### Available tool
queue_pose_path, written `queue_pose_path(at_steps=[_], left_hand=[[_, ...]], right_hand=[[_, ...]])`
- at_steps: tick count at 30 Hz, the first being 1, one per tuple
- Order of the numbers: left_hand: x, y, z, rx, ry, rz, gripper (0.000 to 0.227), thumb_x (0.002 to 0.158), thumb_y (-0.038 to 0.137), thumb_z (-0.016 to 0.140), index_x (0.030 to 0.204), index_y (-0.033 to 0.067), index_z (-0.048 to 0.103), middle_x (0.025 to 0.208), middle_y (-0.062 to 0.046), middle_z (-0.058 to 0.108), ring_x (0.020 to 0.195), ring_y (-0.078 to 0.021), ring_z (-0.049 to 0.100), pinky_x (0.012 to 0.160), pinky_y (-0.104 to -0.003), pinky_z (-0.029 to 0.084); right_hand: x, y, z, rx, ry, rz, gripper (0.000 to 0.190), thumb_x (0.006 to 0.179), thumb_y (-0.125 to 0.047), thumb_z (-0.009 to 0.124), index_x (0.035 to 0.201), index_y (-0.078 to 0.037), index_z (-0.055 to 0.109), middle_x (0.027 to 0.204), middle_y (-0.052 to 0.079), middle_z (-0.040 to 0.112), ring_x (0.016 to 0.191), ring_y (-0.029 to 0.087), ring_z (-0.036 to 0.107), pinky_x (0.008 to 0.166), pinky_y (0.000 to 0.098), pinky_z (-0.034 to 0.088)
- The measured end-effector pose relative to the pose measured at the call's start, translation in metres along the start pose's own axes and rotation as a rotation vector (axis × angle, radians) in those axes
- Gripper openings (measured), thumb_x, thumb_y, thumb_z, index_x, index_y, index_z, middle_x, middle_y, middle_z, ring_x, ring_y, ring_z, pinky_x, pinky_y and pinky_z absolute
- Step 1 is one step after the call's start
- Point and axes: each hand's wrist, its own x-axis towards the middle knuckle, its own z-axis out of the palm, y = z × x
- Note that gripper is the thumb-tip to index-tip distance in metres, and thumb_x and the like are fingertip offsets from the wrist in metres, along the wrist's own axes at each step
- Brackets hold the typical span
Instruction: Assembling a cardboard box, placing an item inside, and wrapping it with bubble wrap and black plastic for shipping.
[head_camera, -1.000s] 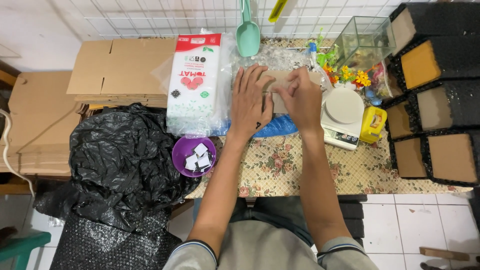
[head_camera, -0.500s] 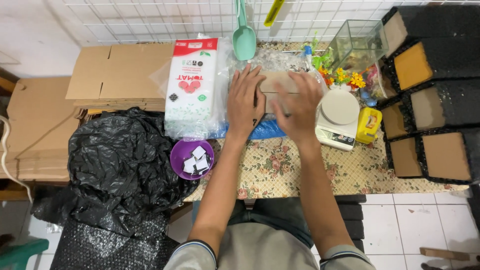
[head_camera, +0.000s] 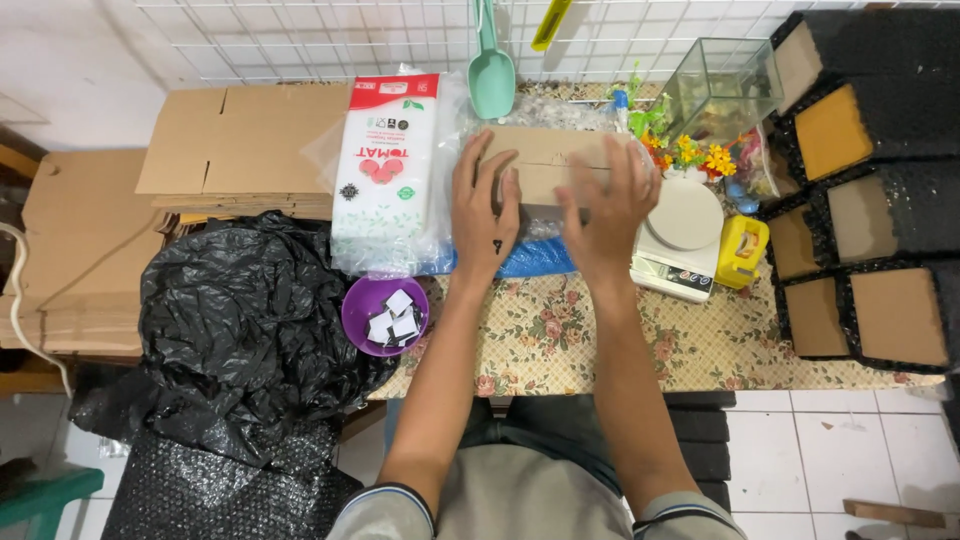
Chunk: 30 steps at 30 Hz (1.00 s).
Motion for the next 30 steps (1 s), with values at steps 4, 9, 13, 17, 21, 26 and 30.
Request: queue_pose_path(at_steps=[4, 9, 13, 17, 21, 26, 30], left_hand=[[-0.002, 0.001, 0.002, -0.041, 0.057, -0.03, 0.024, 0.108, 0.021, 0.053, 0.122, 0.0103, 0.069, 0.147, -0.01, 0.052, 0.145, -0.0349, 0.042, 0.122, -0.051, 0.033], [-0.006, -0.006, 0.011, -0.182, 0.129, 0.051, 0.023, 0.104, 0.005, 0.049, 0.114, 0.0096, 0.069, 0.123, -0.006, 0.062, 0.123, -0.0296, 0.061, 0.11, -0.048, 0.044], [-0.004, 0.013, -0.005, -0.245, 0.121, 0.064, 0.026, 0.102, 0.007, 0.054, 0.114, 0.0199, 0.073, 0.103, 0.007, 0.073, 0.101, -0.0185, 0.071, 0.098, -0.033, 0.052], [-0.013, 0.044, -0.04, -0.274, 0.084, 0.041, 0.024, 0.102, 0.007, 0.056, 0.113, 0.0188, 0.074, 0.097, 0.003, 0.076, 0.093, -0.0203, 0.073, 0.091, -0.034, 0.056], [-0.028, 0.061, -0.095, -0.28, 0.162, -0.002, 0.026, 0.1, 0.002, 0.055, 0.114, 0.0142, 0.074, 0.097, -0.002, 0.077, 0.091, -0.0245, 0.074, 0.087, -0.038, 0.058], [-0.062, 0.052, -0.167, -0.209, 0.345, -0.043, 0.034, 0.094, -0.003, 0.051, 0.111, 0.0136, 0.074, 0.09, -0.002, 0.077, 0.086, -0.0228, 0.076, 0.085, -0.036, 0.058], [-0.099, 0.057, -0.236, -0.058, 0.55, -0.082, 0.032, 0.099, -0.003, 0.046, 0.111, 0.0105, 0.072, 0.088, -0.005, 0.076, 0.084, -0.0219, 0.075, 0.084, -0.035, 0.057]], right_hand=[[0.004, 0.019, -0.002, 0.122, 0.228, 0.038, 0.048, 0.107, -0.053, 0.054, 0.137, -0.018, 0.065, 0.147, 0.01, 0.051, 0.143, 0.031, 0.037, 0.119, 0.0525, 0.019], [0.005, 0.0, -0.019, 0.335, 0.503, -0.082, 0.025, 0.105, -0.015, 0.059, 0.119, -0.003, 0.076, 0.097, 0.008, 0.066, 0.085, 0.025, 0.062, 0.081, 0.0397, 0.051], [0.001, -0.036, -0.026, 0.571, 0.389, -0.094, 0.021, 0.101, -0.007, 0.063, 0.117, -0.004, 0.077, 0.085, 0.004, 0.072, 0.074, 0.023, 0.068, 0.07, 0.033, 0.054], [-0.001, -0.078, -0.039, 0.781, 0.254, -0.074, 0.023, 0.103, -0.003, 0.059, 0.119, -0.005, 0.076, 0.079, 0.006, 0.074, 0.066, 0.024, 0.07, 0.067, 0.0326, 0.055], [-0.014, -0.119, -0.045, 1.101, 0.024, 0.037, 0.023, 0.106, -0.003, 0.053, 0.125, 0.001, 0.066, 0.082, 0.016, 0.073, 0.057, 0.023, 0.067, 0.056, 0.033, 0.053], [-0.035, -0.189, -0.051, 1.341, -0.126, 0.046, 0.026, 0.107, -0.004, 0.053, 0.132, 0.001, 0.059, 0.088, 0.017, 0.07, 0.06, 0.019, 0.065, 0.058, 0.0286, 0.052], [-0.054, -0.254, -0.056, 1.467, -0.242, -0.058, 0.029, 0.105, 0.0, 0.054, 0.134, 0.001, 0.057, 0.091, 0.017, 0.07, 0.06, 0.02, 0.066, 0.058, 0.0293, 0.055]])
